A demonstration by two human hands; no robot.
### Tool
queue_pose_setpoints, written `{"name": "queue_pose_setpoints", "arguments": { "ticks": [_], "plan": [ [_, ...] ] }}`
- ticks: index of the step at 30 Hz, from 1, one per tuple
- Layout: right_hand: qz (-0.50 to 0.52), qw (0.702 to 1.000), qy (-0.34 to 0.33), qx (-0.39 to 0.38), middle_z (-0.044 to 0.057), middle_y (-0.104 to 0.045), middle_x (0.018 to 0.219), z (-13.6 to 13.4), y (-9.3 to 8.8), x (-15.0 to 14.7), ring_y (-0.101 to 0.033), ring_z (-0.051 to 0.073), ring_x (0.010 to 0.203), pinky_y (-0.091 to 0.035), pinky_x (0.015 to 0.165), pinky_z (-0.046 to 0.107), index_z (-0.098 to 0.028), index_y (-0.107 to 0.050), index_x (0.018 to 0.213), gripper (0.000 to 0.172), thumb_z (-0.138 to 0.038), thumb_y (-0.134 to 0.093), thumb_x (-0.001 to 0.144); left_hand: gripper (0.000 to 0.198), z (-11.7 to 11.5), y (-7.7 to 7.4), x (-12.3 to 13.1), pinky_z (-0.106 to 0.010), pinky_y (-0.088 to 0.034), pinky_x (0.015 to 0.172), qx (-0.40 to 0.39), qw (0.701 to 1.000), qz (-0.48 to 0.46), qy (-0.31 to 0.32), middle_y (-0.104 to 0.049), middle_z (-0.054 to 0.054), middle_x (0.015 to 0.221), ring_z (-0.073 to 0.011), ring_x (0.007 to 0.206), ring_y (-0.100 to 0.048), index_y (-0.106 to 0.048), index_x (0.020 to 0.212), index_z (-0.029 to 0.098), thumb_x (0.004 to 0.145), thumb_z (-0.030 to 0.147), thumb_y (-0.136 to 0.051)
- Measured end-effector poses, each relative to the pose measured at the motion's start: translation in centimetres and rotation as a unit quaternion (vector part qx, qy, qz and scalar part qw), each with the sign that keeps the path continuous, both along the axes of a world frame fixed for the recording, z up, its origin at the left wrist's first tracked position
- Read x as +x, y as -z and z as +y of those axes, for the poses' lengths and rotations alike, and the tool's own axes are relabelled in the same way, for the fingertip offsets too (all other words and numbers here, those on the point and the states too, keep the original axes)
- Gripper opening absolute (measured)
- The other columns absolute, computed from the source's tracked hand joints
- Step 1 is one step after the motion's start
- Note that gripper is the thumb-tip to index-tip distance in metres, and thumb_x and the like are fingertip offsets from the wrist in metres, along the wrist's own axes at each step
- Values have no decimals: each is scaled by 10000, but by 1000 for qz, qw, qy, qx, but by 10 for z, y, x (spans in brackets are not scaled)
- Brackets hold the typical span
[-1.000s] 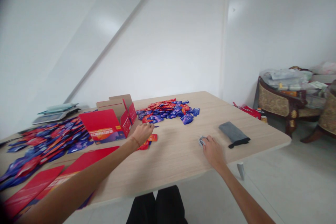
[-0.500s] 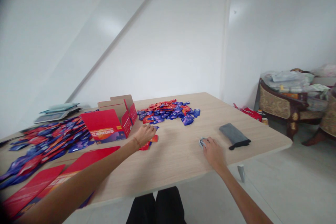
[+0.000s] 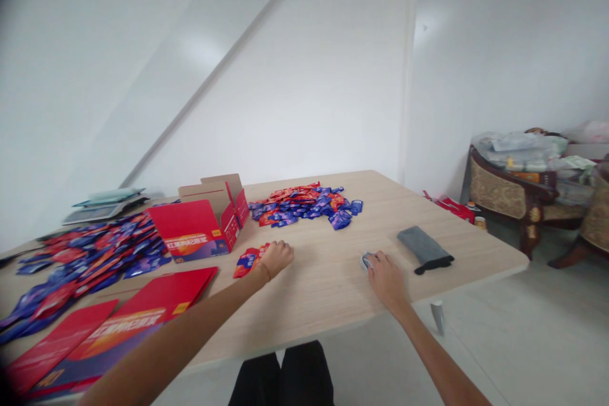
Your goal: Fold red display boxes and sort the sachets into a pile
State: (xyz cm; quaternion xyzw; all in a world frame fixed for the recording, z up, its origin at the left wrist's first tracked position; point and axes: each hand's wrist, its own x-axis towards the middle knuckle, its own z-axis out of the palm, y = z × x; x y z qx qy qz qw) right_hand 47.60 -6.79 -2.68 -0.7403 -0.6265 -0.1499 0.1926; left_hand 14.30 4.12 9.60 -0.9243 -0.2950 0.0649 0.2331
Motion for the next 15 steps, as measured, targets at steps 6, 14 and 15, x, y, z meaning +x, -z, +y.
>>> {"name": "queue_pose_setpoints", "arguments": {
  "ticks": [6,14,15],
  "plan": [
    [7,1000,-8,4,110,-655,1218,-2,-4,-2,-601,231,1098,-422,886,303,-210,-696,1255,345,-201,-479,987,259,-19,30,16,-507,-500,737,-26,999,-25,-30,-719,-262,861,-351,842,-677,-755,1016,28,989,197,-560],
    [4,1000,0,-5,95,-652,1215,-2,-3,-2,-592,226,1073,-405,860,298,-219,-690,1246,323,-226,-481,999,338,-67,56,16,-426,-486,1053,-117,982,-106,100,-667,-133,1344,-264,1234,-615,-652,1308,195,1034,260,-466],
    [2,1000,0,-5,95,-652,1211,-3,-4,-2,-591,226,1072,-403,857,297,-219,-691,1243,321,-226,-485,997,380,-70,60,12,-425,-447,1119,-145,972,-138,123,-616,-107,1437,-261,1322,-566,-608,1380,220,1034,299,-471]
  ]
}}
